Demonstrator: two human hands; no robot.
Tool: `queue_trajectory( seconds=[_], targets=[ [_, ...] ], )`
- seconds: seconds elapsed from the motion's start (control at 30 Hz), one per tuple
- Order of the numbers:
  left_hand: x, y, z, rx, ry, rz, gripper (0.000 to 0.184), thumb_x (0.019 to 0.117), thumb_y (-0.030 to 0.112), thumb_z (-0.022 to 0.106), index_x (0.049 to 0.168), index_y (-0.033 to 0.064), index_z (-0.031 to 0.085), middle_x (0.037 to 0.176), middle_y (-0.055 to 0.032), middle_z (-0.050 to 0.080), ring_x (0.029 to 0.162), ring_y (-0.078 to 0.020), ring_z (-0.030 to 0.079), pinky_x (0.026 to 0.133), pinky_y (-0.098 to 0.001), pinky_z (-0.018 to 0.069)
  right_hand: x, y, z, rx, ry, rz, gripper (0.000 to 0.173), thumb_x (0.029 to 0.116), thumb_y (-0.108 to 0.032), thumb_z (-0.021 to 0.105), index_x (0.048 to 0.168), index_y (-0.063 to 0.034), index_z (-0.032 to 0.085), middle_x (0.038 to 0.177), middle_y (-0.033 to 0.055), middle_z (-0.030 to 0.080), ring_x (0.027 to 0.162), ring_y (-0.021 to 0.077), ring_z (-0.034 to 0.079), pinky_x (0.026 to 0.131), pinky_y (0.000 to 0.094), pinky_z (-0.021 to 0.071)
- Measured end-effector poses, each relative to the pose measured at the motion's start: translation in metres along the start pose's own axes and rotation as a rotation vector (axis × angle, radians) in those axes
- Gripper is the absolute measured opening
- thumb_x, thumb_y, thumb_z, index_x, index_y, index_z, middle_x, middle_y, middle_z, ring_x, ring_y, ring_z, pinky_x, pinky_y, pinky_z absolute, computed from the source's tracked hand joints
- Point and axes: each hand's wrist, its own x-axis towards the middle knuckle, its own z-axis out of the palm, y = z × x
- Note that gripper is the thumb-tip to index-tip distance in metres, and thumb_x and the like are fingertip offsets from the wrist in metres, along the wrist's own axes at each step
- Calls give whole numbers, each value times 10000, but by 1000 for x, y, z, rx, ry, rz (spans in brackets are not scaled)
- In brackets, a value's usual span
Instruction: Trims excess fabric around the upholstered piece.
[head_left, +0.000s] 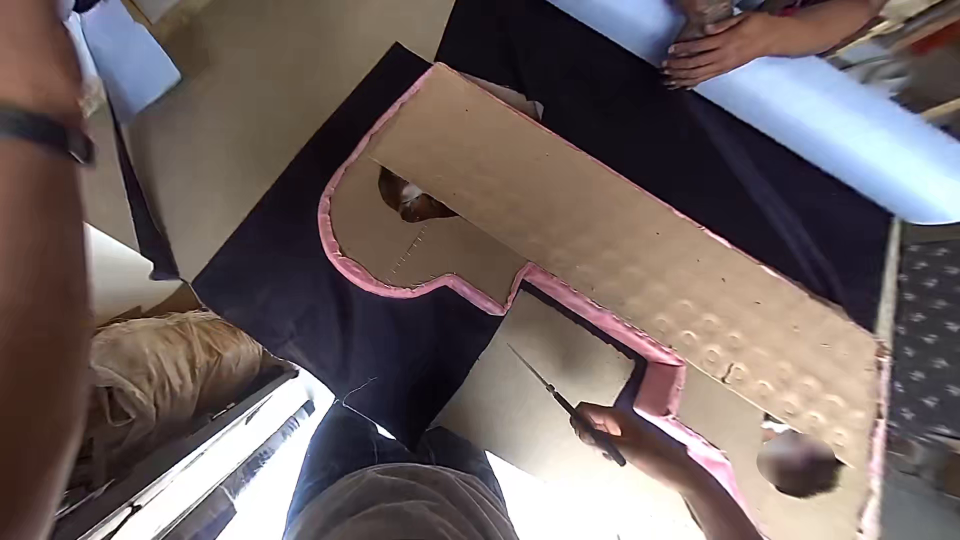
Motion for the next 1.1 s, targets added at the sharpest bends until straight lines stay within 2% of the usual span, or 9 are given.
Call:
queue_trajectory(
  seconds=[0.03, 0.13, 0.2, 0.27, 0.33, 0.5, 0.6, 0.83, 1.1],
  targets=[
    [-34, 0, 20, -110, -27, 29, 407, 1012, 330, 606, 1302, 44, 610, 1228, -91, 657, 1114, -130, 627, 1002, -356, 514, 4, 1, -12, -10, -30, 36, 465, 848, -576, 744, 1010, -142, 696, 782, -10, 638, 634, 102, 581, 562, 309, 495],
    [-185, 4, 80, -258, -151, 76, 640, 1026, 306, 606, 1559, 55, 358, 1436, -152, 577, 1244, -207, 634, 1053, -415, 552, 27, -11, -39, -51, -117, 72, 476, 837, -601, 740, 1009, -161, 686, 756, -23, 610, 589, 87, 543, 514, 287, 459],
    [-310, 34, 130, -235, -223, 3, 525, 998, 262, 657, 1435, 20, 492, 1358, -154, 608, 1211, -230, 638, 1045, -451, 555, 47, -24, -51, -57, -160, 65, 456, 830, -593, 750, 994, -173, 683, 746, -31, 593, 583, 77, 526, 510, 271, 441],
    [-413, 69, 188, -124, -456, -12, 430, 938, 416, 720, 1252, 124, 687, 1265, -55, 678, 1203, -188, 639, 1056, -455, 538, 64, -30, -59, -31, -197, 48, 435, 831, -577, 762, 987, -180, 678, 748, -43, 584, 587, 60, 517, 508, 245, 429],
    [-472, 100, 244, -8, -668, -21, 514, 892, 576, 706, 1291, 253, 691, 1329, 23, 652, 1275, -186, 574, 1078, -487, 475, 76, -29, -66, 2, -230, 40, 397, 842, -529, 764, 1011, -177, 691, 807, -40, 621, 638, 59, 544, 537, 233, 445],
    [-505, 110, 318, 176, -428, 46, 337, 914, 489, 685, 1194, 303, 714, 1188, 54, 660, 1117, -186, 587, 889, -460, 478, 86, -19, -75, 91, -336, -7, 415, 845, -521, 769, 1043, -161, 706, 869, -19, 641, 674, 62, 576, 535, 209, 455],
    [-511, 103, 318, 164, -303, 93, 193, 981, 341, 611, 1077, 284, 769, 1064, 78, 702, 1029, -150, 614, 856, -416, 480, 80, -10, -74, 117, -372, -3, 472, 859, -580, 744, 1054, -152, 705, 857, -17, 643, 662, 69, 585, 527, 218, 471],
    [-522, 101, 309, 100, -196, 206, 169, 993, 316, 631, 1007, 250, 785, 991, 69, 708, 989, -136, 623, 839, -375, 480, 87, -22, -56, 90, -382, -64, 505, 881, -607, 702, 1042, -128, 698, 851, -8, 636, 646, 85, 584, 503, 226, 469],
    [-525, 108, 312, 73, -125, 220, 142, 970, 260, 653, 964, 229, 791, 951, 58, 706, 947, -141, 617, 804, -372, 460, 93, -18, -24, 257, -282, -108, 363, 915, -444, 735, 937, -85, 689, 763, 2, 594, 593, 69, 537, 480, 203, 424]
  ],
)
